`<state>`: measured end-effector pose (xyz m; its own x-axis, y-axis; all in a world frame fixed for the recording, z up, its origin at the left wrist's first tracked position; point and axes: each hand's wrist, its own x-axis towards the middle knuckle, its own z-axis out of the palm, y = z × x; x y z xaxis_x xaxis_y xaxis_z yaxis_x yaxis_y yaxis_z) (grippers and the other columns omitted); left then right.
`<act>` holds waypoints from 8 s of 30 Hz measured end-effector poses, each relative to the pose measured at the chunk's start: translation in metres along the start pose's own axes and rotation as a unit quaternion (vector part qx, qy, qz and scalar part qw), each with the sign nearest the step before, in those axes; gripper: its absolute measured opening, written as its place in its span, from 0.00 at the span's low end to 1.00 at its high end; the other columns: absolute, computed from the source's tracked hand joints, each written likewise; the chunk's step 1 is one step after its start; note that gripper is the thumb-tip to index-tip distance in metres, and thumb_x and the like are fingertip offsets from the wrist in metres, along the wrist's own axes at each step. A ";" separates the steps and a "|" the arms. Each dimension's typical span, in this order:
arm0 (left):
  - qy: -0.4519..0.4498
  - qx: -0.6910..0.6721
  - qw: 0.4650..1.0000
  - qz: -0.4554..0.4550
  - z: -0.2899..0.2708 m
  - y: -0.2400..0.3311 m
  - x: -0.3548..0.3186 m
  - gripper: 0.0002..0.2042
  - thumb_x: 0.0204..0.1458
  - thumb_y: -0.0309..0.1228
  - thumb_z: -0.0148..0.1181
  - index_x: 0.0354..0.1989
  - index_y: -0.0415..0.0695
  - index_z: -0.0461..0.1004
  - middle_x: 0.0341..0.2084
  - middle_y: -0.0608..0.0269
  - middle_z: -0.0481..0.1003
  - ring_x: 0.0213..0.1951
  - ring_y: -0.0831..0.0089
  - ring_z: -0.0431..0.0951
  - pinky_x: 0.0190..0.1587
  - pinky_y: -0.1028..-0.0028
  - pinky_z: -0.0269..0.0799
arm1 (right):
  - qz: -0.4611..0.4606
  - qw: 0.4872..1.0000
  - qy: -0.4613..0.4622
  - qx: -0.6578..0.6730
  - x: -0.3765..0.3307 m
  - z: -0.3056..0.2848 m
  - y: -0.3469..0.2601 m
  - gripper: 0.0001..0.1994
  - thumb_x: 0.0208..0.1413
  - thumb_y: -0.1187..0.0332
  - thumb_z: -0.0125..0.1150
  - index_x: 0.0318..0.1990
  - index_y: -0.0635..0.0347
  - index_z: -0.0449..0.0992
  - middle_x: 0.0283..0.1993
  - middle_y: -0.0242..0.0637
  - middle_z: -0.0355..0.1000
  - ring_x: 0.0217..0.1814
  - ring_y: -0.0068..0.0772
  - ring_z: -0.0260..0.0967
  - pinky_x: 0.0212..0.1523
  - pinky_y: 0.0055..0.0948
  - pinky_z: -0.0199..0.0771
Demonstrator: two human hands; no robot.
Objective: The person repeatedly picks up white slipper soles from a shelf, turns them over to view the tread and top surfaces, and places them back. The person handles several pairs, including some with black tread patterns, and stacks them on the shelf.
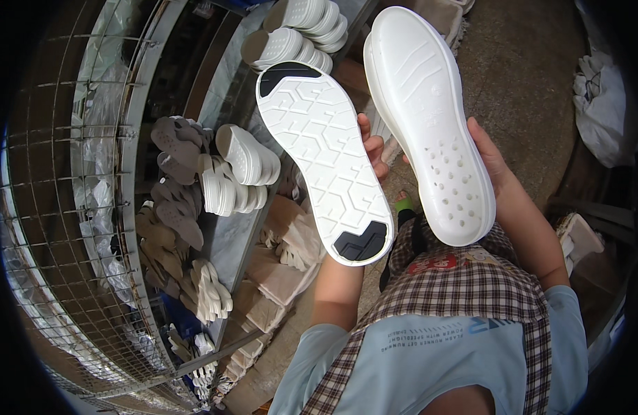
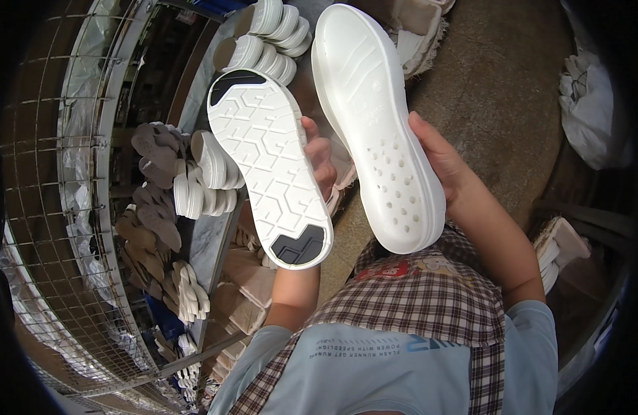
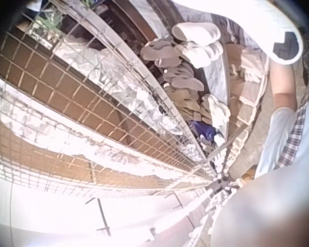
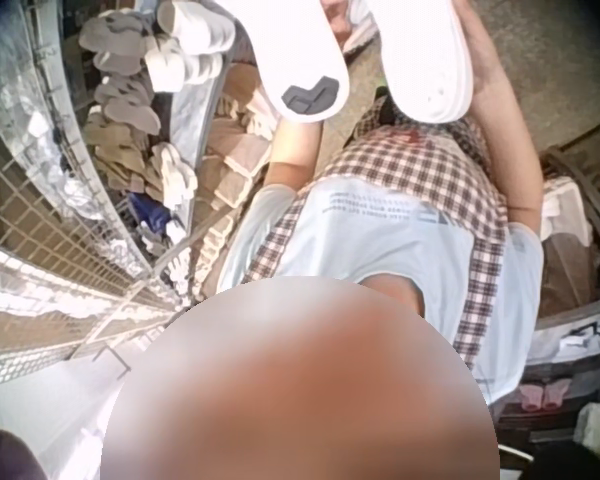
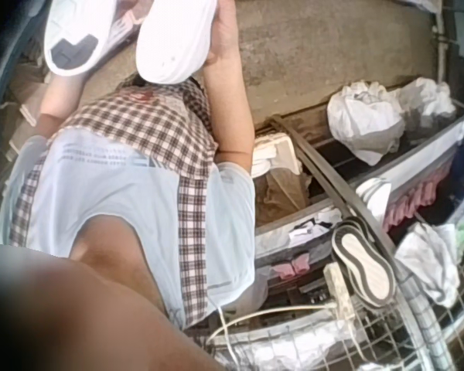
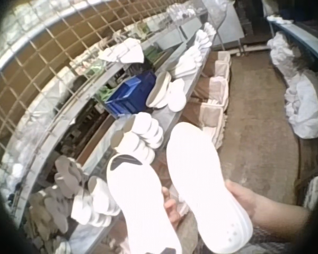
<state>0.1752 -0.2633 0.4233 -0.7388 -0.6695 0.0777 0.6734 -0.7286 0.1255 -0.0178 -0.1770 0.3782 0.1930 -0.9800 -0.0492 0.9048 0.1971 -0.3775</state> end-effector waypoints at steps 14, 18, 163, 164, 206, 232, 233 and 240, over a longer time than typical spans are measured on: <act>0.170 0.410 0.895 0.045 -0.008 -0.007 -0.016 0.23 0.61 0.35 0.46 0.62 0.36 0.55 0.51 0.52 0.68 0.52 0.68 0.71 0.53 0.73 0.70 | -0.116 0.846 0.021 -0.521 0.015 0.061 -0.013 0.37 0.54 0.60 0.48 0.68 0.66 0.42 0.68 0.54 0.46 0.69 0.47 0.47 0.65 0.36 0.52; 0.106 0.263 0.958 0.032 -0.011 -0.008 -0.003 0.23 0.61 0.35 0.46 0.61 0.35 0.55 0.51 0.51 0.68 0.52 0.68 0.71 0.50 0.74 0.72 | -0.122 0.738 0.050 -0.662 0.027 0.086 -0.028 0.41 0.52 0.52 0.56 0.66 0.68 0.47 0.65 0.60 0.48 0.67 0.53 0.49 0.64 0.38 0.54; -0.051 0.066 0.993 0.087 0.017 -0.007 -0.018 0.27 0.60 0.46 0.45 0.61 0.40 0.57 0.51 0.45 0.67 0.50 0.55 0.72 0.48 0.60 0.76 | -0.004 0.999 0.054 -0.003 -0.004 0.044 -0.013 0.29 0.53 0.63 0.55 0.62 0.64 0.57 0.45 0.54 0.73 0.37 0.39 0.77 0.32 0.36 0.84; -0.049 0.067 0.993 0.086 0.018 -0.006 -0.018 0.27 0.60 0.46 0.45 0.61 0.40 0.56 0.51 0.45 0.67 0.50 0.55 0.72 0.48 0.60 0.76 | -0.005 0.998 0.063 0.000 -0.005 0.043 -0.013 0.30 0.53 0.64 0.55 0.62 0.64 0.56 0.45 0.54 0.72 0.38 0.39 0.77 0.33 0.36 0.84; -0.132 -0.031 0.990 0.036 0.037 0.002 -0.025 0.37 0.58 0.51 0.44 0.66 0.36 0.42 0.60 0.41 0.54 0.55 0.48 0.67 0.48 0.54 0.75 | -0.013 0.998 -0.037 0.045 -0.008 0.103 -0.038 0.33 0.58 0.43 0.38 0.65 0.56 0.55 0.54 0.64 0.63 0.39 0.58 0.75 0.26 0.44 0.82; -0.152 -0.007 0.987 0.056 0.047 -0.004 -0.019 0.31 0.58 0.46 0.48 0.66 0.48 0.47 0.64 0.50 0.50 0.56 0.52 0.66 0.50 0.54 0.73 | -0.006 0.992 -0.118 0.052 -0.007 0.096 -0.037 0.30 0.62 0.51 0.34 0.62 0.67 0.58 0.51 0.66 0.66 0.40 0.52 0.75 0.29 0.41 0.83; -0.149 -0.002 0.987 0.062 0.047 -0.005 -0.020 0.30 0.59 0.46 0.48 0.66 0.49 0.48 0.64 0.50 0.50 0.56 0.52 0.67 0.49 0.54 0.73 | -0.012 0.994 -0.102 0.046 -0.008 0.097 -0.036 0.30 0.62 0.51 0.34 0.62 0.66 0.58 0.51 0.65 0.66 0.40 0.52 0.75 0.29 0.41 0.83; -0.125 0.014 0.989 0.081 0.041 -0.002 -0.025 0.29 0.59 0.46 0.46 0.66 0.51 0.48 0.63 0.45 0.49 0.54 0.49 0.68 0.45 0.54 0.76 | -0.039 0.998 -0.046 0.032 -0.013 0.102 -0.031 0.30 0.62 0.50 0.33 0.61 0.66 0.60 0.50 0.65 0.66 0.39 0.52 0.76 0.29 0.41 0.83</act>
<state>0.1913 -0.2392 0.4620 -0.6066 -0.7179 0.3415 0.7853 -0.6078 0.1173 -0.0094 -0.1674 0.4853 0.1526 -0.9862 0.0635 0.9403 0.1251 -0.3166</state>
